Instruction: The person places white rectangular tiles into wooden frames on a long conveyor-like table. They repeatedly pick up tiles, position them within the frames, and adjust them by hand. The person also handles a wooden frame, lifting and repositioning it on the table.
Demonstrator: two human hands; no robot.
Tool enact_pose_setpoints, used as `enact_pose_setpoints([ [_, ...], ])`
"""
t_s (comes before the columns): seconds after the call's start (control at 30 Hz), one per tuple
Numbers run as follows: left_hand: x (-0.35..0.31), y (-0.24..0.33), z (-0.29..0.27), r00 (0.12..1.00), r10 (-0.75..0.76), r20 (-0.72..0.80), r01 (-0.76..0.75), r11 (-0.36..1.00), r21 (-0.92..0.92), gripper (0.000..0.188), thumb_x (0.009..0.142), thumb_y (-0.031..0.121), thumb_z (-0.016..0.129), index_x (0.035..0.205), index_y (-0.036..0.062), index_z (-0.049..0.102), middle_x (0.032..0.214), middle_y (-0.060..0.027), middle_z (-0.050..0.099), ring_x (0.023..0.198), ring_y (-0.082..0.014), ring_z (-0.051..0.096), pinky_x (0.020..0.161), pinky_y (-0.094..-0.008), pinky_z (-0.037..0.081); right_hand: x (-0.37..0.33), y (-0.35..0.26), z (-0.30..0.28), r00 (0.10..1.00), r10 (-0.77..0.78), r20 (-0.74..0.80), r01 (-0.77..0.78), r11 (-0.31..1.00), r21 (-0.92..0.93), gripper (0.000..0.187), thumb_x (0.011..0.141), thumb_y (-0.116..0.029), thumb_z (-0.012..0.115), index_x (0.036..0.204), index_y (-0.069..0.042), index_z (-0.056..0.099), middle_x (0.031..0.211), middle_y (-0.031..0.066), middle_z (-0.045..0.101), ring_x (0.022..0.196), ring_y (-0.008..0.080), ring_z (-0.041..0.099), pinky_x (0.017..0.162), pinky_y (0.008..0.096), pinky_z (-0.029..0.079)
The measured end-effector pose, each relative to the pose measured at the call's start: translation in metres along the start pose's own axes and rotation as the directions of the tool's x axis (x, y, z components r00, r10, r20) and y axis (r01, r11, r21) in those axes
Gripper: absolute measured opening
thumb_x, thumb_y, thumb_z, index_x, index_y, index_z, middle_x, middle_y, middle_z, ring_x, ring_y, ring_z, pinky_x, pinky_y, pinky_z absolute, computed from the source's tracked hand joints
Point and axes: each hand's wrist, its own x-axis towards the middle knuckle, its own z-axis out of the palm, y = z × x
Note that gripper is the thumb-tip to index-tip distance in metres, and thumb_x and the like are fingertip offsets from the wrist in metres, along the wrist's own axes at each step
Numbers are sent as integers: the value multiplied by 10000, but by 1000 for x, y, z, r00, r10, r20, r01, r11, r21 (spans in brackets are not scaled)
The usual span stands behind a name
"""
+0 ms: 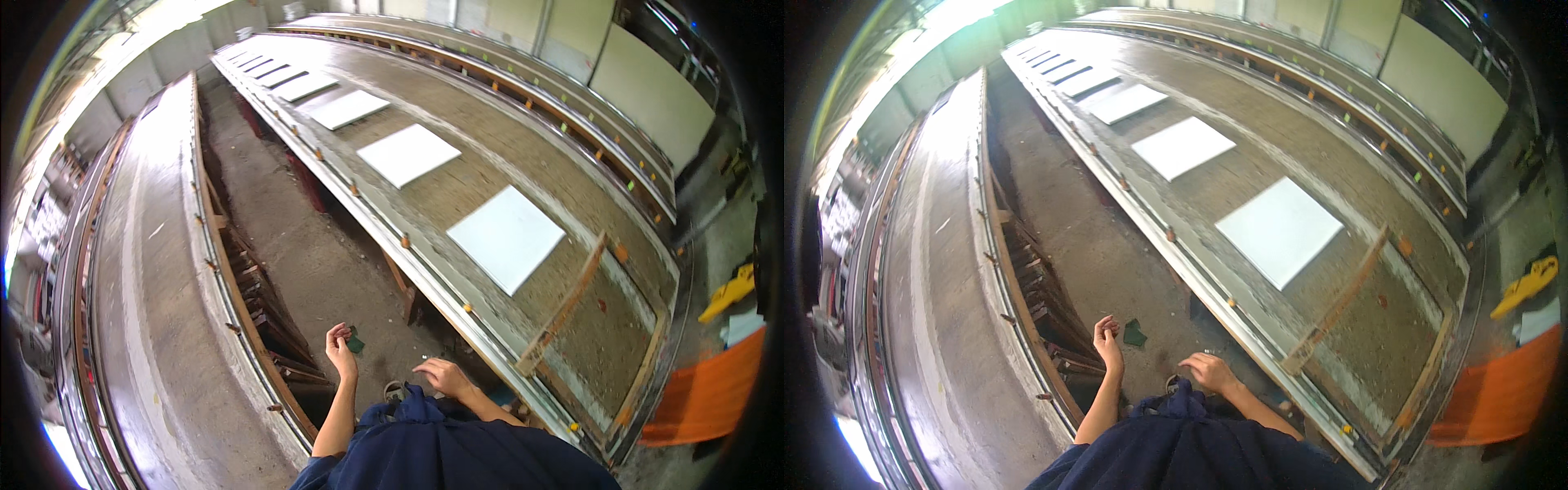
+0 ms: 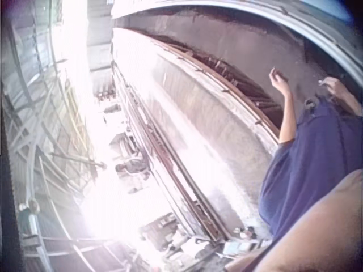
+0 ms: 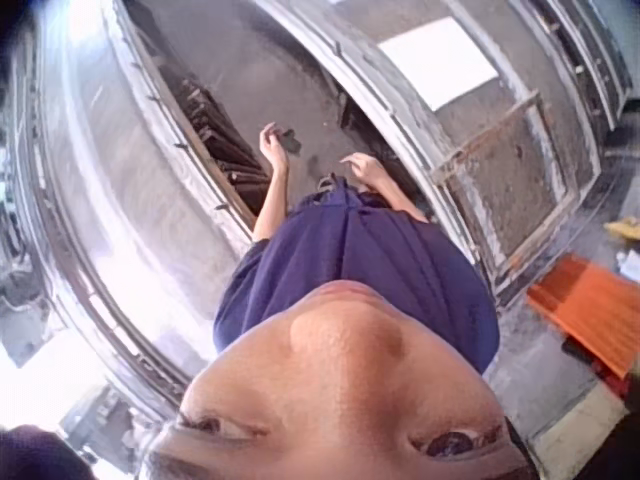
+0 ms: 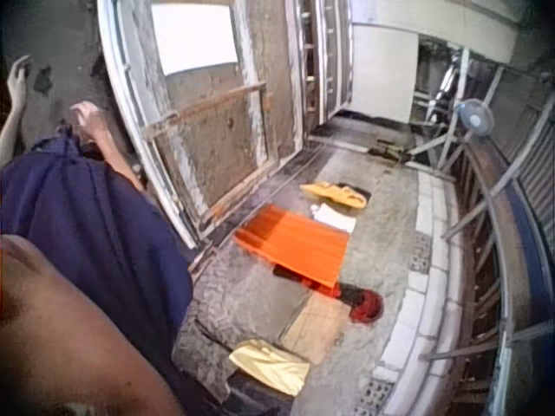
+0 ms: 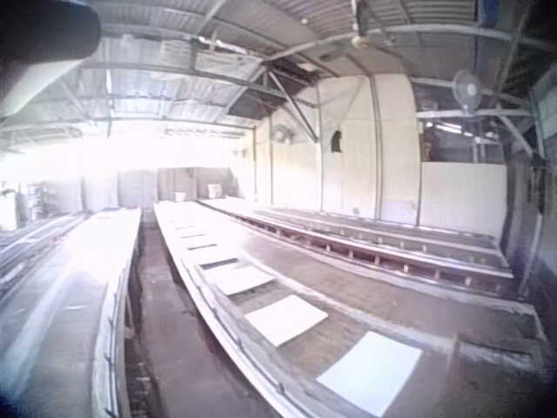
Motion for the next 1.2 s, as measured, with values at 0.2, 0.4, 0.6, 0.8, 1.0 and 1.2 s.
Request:
enact_pose_setpoints([
  [0.2,19,-31,-12,992,-104,-76,109,992,65,263,887,-30,374,1014,11,601,879,-66,623,818,-153,586,781,-276,468,17,81,11,926,312,212,-311,950,-41,216,837,-71,518,1008,-51,649,942,148,661,854,274,648,771,350,508],
  [0.4,28,-79,-25,985,-122,-119,159,911,381,222,875,26,440,989,29,630,845,-88,664,777,-157,628,742,-282,486,19,137,69,873,482,72,-485,874,36,224,827,-102,543,1018,-69,654,918,153,676,881,272,656,795,357,509],
  [0.6,56,-100,8,967,-251,37,187,805,563,212,853,65,485,984,51,651,862,-89,687,809,-162,660,747,-290,495,2,168,108,703,706,81,-711,700,74,237,826,-123,553,1034,-39,629,1015,185,641,903,331,633,812,370,500],
  [0.8,138,-129,80,907,-307,287,67,780,622,218,851,101,518,1010,25,647,919,-107,686,878,-186,649,804,-297,485,-5,211,118,448,893,-34,-865,443,235,255,837,-127,542,1057,-16,605,1049,208,622,916,349,620,825,391,491],
  [1.0,270,-177,95,692,-414,591,-252,629,735,452,869,294,536,1240,35,525,1247,-194,544,1162,-328,506,967,-382,398,11,216,151,-111,993,-47,-853,-71,517,270,843,-125,532,1074,3,588,1062,224,611,926,362,609,834,408,482],
  [1.2,394,-207,99,452,-609,651,-69,704,707,541,905,362,511,1340,52,427,1366,-122,439,1263,-260,390,1046,-351,312,19,172,188,-808,574,134,-110,-370,923,286,849,-123,522,1091,22,570,1075,241,599,937,375,599,844,425,474],
])
